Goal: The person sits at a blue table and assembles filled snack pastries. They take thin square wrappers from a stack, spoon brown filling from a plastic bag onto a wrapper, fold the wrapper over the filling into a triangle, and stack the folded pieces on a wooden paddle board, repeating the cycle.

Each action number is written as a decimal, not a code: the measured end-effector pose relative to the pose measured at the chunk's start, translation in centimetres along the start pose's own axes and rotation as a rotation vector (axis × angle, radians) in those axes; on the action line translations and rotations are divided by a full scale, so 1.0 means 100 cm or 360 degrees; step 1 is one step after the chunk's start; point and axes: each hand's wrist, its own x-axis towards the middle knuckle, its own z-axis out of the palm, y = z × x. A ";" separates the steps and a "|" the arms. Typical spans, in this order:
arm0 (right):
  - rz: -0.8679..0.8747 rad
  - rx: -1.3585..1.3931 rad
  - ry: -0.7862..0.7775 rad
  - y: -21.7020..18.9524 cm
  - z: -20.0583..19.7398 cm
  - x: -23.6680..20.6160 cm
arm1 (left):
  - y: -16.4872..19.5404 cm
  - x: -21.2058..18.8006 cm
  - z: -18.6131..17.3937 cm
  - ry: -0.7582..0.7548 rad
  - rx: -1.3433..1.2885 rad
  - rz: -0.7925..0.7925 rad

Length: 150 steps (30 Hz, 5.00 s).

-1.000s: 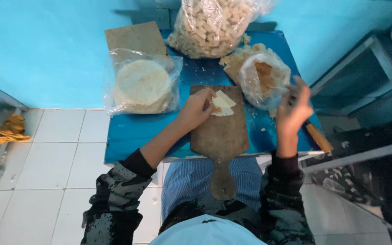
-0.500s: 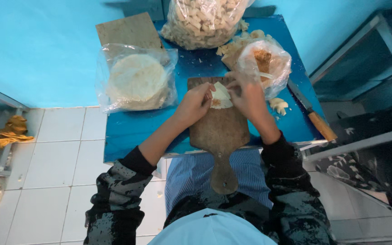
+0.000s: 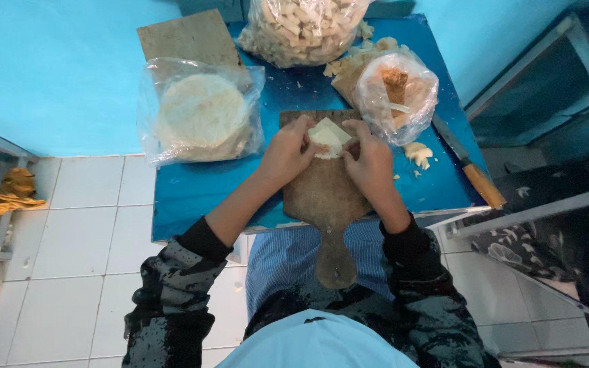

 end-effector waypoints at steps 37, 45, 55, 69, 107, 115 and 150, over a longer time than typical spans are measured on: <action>-0.0160 0.0519 0.0018 -0.006 0.024 0.002 | -0.003 0.002 0.000 -0.0087 -0.0159 0.0257; -0.0425 0.0296 -0.0172 -0.005 0.000 0.009 | -0.017 0.005 0.006 -0.0092 -0.0034 0.0353; -0.0285 0.0287 -0.0449 -0.001 -0.001 0.035 | -0.002 0.011 -0.016 -0.0242 0.0215 0.0459; -0.0259 0.0405 -0.0300 0.011 0.006 0.030 | -0.015 0.008 -0.001 -0.0082 0.0139 0.0416; -0.0486 0.0174 -0.0189 0.012 0.008 0.041 | -0.029 0.041 -0.004 -0.0301 0.0391 0.0261; -0.0765 -0.0106 -0.0078 0.011 0.009 0.039 | -0.029 0.041 0.002 -0.0161 0.0446 0.0230; -0.0756 -0.0500 0.0035 0.008 0.010 0.035 | -0.029 0.038 0.004 0.0086 0.0376 0.0287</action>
